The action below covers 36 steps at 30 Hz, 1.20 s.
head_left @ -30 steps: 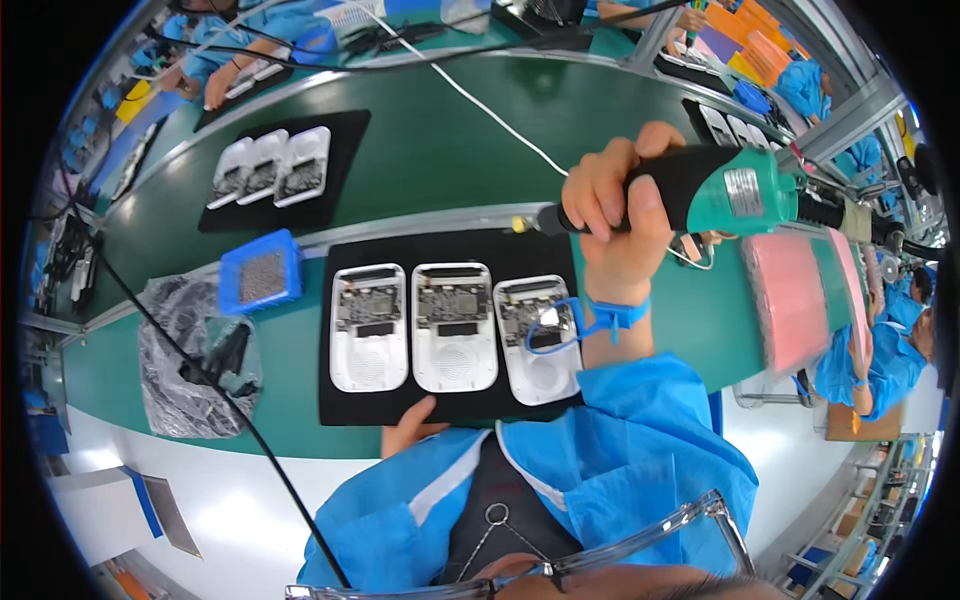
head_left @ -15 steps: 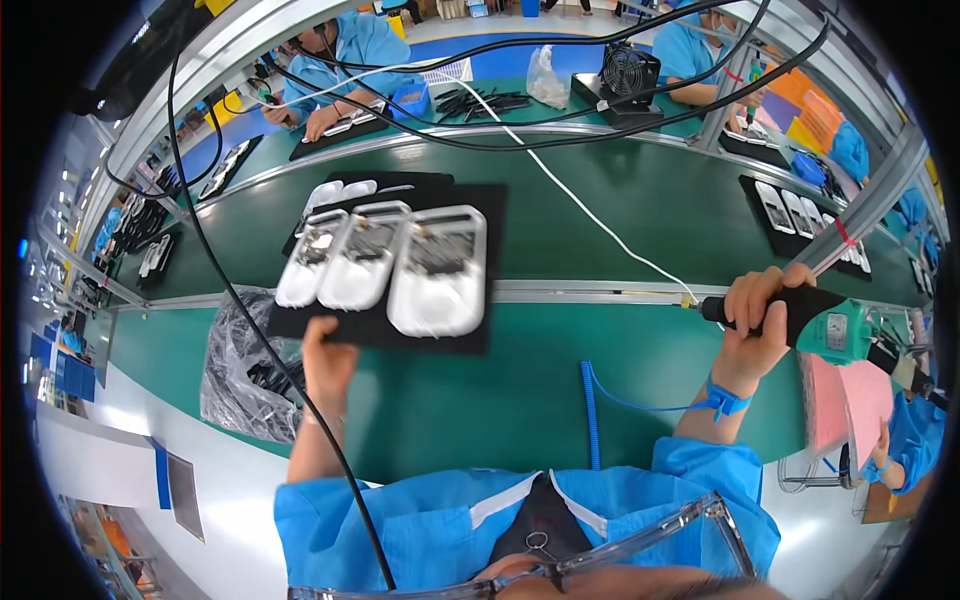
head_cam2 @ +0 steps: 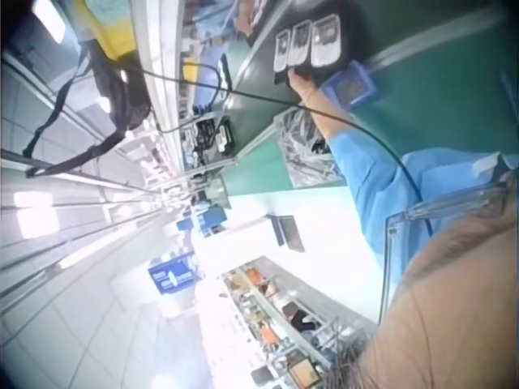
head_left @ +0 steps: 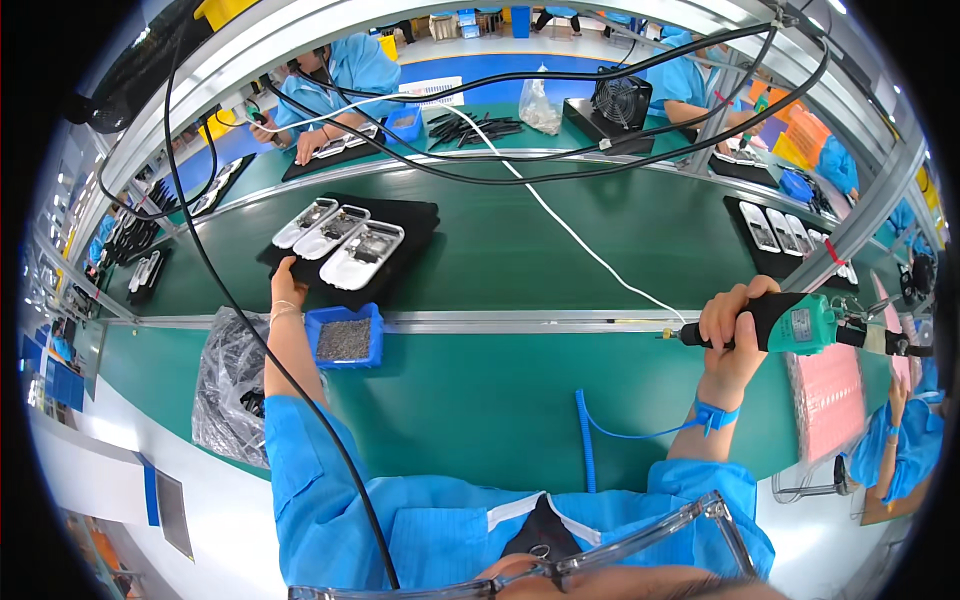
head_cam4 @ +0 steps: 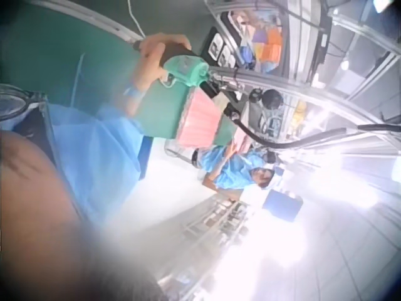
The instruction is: Screwing small components onto circuit boards using an electric screwdriver on an assembly line.
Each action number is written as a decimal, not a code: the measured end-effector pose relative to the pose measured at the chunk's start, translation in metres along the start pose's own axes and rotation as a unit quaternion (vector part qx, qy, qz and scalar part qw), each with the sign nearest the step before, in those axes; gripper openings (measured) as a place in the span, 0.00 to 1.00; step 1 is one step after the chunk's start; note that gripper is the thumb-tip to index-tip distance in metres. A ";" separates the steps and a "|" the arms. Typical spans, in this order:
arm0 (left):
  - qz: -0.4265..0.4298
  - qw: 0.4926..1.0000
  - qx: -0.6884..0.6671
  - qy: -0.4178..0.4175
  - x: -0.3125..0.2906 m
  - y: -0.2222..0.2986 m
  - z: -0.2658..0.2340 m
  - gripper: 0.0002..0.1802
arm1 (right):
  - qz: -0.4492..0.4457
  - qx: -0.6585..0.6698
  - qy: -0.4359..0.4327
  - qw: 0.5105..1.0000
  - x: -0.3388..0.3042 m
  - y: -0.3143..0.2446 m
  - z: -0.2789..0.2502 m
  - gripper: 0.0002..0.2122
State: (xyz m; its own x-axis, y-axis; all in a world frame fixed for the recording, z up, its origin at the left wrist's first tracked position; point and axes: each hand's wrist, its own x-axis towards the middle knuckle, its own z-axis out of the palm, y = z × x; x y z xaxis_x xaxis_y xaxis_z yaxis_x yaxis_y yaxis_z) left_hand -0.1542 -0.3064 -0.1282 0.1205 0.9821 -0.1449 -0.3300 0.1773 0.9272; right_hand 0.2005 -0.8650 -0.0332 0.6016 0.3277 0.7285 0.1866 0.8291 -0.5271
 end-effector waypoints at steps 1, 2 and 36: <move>-0.008 1.000 0.002 -0.004 0.011 -0.013 0.008 0.08 | 0.002 -0.008 0.004 1.000 -0.001 0.002 -0.001 0.14; 0.011 0.999 0.004 0.050 0.023 -0.026 0.015 0.11 | 0.002 -0.021 0.010 1.000 -0.002 0.003 -0.001 0.14; 0.362 0.880 0.307 0.032 0.010 -0.010 0.038 0.11 | 0.019 -0.049 -0.001 0.999 0.004 0.062 0.044 0.17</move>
State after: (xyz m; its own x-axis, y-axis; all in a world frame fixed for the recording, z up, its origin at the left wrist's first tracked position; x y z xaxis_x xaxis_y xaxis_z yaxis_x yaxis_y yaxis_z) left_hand -0.1138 -0.3012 -0.1261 0.0278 0.8284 0.5595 0.2716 -0.5449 0.7933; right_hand 0.1797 -0.7925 -0.0438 0.6076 0.3600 0.7079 0.2380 0.7678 -0.5948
